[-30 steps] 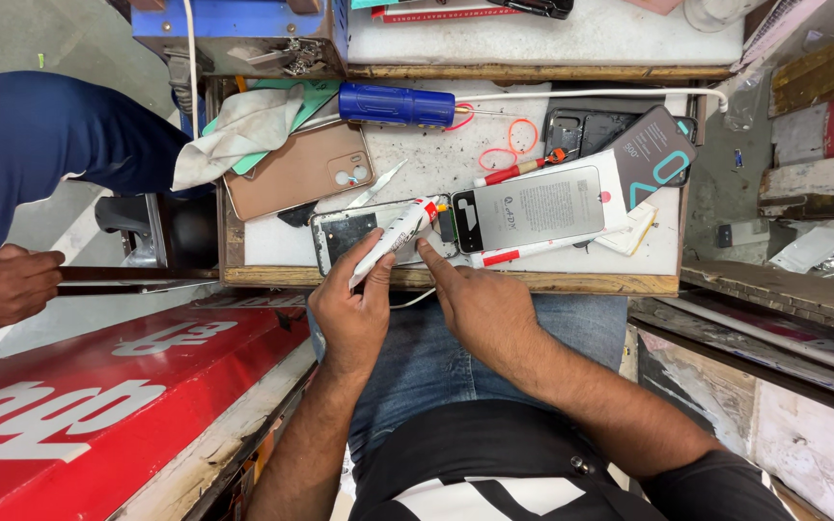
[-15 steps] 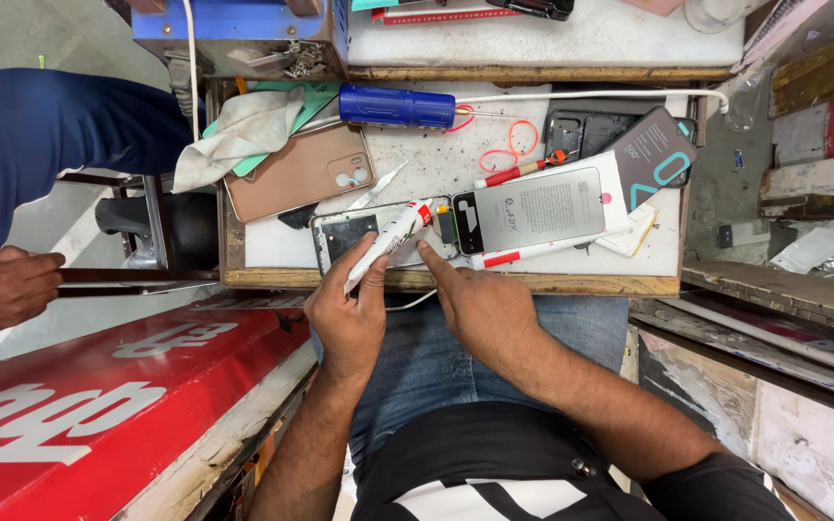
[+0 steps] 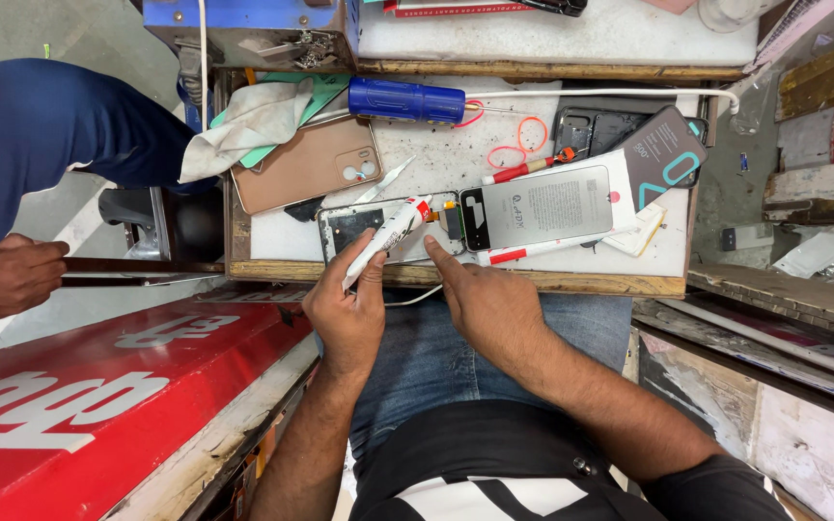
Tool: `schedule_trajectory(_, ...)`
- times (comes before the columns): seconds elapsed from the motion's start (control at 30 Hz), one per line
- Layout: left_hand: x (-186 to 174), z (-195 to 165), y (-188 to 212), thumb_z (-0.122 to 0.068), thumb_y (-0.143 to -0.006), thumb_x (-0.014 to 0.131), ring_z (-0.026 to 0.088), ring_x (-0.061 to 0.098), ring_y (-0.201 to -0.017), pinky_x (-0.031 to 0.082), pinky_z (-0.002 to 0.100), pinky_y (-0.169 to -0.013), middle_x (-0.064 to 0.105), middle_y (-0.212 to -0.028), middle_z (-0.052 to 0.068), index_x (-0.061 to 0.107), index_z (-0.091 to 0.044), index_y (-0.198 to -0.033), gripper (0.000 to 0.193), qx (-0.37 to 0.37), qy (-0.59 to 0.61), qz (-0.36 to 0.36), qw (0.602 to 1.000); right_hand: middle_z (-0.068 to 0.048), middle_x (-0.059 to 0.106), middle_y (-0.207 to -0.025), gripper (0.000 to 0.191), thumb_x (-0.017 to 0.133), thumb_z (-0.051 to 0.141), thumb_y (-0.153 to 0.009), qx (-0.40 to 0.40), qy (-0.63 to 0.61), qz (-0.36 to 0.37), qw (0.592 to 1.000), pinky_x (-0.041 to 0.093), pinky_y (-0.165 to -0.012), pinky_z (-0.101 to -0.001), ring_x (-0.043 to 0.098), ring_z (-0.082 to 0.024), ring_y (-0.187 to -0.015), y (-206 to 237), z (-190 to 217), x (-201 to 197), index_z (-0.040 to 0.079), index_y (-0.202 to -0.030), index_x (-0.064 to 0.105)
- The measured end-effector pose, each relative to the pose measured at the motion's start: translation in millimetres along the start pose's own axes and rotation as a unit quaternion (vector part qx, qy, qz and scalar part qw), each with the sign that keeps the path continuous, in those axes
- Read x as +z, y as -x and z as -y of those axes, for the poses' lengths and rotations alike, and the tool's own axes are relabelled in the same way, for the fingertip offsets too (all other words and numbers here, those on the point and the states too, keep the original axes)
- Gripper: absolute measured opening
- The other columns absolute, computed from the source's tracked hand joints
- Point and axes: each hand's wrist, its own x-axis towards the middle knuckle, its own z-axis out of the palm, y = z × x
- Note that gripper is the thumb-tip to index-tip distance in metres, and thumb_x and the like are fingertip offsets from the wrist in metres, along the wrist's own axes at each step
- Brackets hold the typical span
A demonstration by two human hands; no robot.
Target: The person disassembles a smartphone, removes the battery, applies adhesive to the frame, and reassembles the device. They then place the phone into an orange case.
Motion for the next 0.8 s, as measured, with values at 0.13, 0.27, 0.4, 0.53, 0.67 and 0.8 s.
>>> schedule_trajectory(0.13,0.6,4.1,0.2,-0.01,-0.101,0.071,0.021,0.077,-0.105,0.066,0.03,-0.082,0.077,-0.113,0.017,0.068,0.0,-0.125,0.027,0.001,0.007,0.006,1.0,-0.007,0.073,-0.079,0.056,0.061,0.024,-0.098,-0.005,-0.003,-0.008,1.0,0.057,-0.048,-0.0379,0.069,-0.021,-0.057,-0.1,-0.5,1.2,0.014,-0.151,0.046)
schedule_trajectory(0.27,-1.2,4.4,1.6,-0.01,-0.101,0.071,0.022,0.076,-0.106,0.065,0.031,-0.084,0.077,-0.114,0.018,0.068,0.001,-0.125,0.026,0.015,-0.002,-0.002,1.0,-0.006,0.073,-0.078,0.057,0.061,0.024,-0.098,-0.006,0.003,-0.003,1.0,0.057,-0.048,-0.0384,0.068,-0.021,-0.056,0.4,-1.4,1.4,0.014,-0.151,0.047)
schedule_trajectory(0.4,-2.9,3.1,1.8,-0.01,-0.1,0.072,0.022,0.077,-0.105,0.065,0.031,-0.083,0.077,-0.113,0.017,0.069,0.001,-0.124,0.026,0.01,-0.005,-0.009,1.0,-0.007,0.073,-0.078,0.056,0.061,0.024,-0.098,-0.01,0.003,-0.015,1.0,0.056,-0.048,-0.0384,0.068,-0.021,-0.056,0.2,-1.5,1.5,0.013,-0.151,0.047)
schedule_trajectory(0.53,-4.2,3.0,1.2,-0.009,-0.1,0.072,0.022,0.076,-0.107,0.065,0.032,-0.085,0.077,-0.113,0.018,0.069,0.001,-0.124,0.026,0.019,-0.012,-0.016,1.0,-0.007,0.073,-0.078,0.057,0.062,0.023,-0.097,-0.014,0.003,-0.022,1.0,0.056,-0.048,-0.0388,0.068,-0.022,-0.056,0.4,-1.5,1.2,0.013,-0.151,0.048)
schedule_trajectory(0.67,-5.7,3.3,1.8,-0.008,-0.1,0.072,0.023,0.076,-0.108,0.065,0.032,-0.085,0.076,-0.114,0.018,0.069,0.001,-0.124,0.026,0.018,-0.012,-0.019,1.0,-0.007,0.073,-0.079,0.056,0.062,0.023,-0.097,-0.008,0.001,-0.018,1.0,0.056,-0.048,-0.0389,0.068,-0.022,-0.056,0.8,-1.3,1.0,0.015,-0.151,0.048)
schedule_trajectory(0.8,-7.4,2.8,1.8,-0.008,-0.1,0.072,0.022,0.076,-0.107,0.064,0.032,-0.085,0.076,-0.114,0.018,0.069,0.002,-0.124,0.026,0.019,-0.018,-0.026,0.999,-0.006,0.073,-0.079,0.057,0.062,0.023,-0.097,-0.015,-0.002,-0.029,0.999,0.056,-0.048,-0.039,0.068,-0.023,-0.057,1.3,-1.4,0.0,0.015,-0.151,0.048)
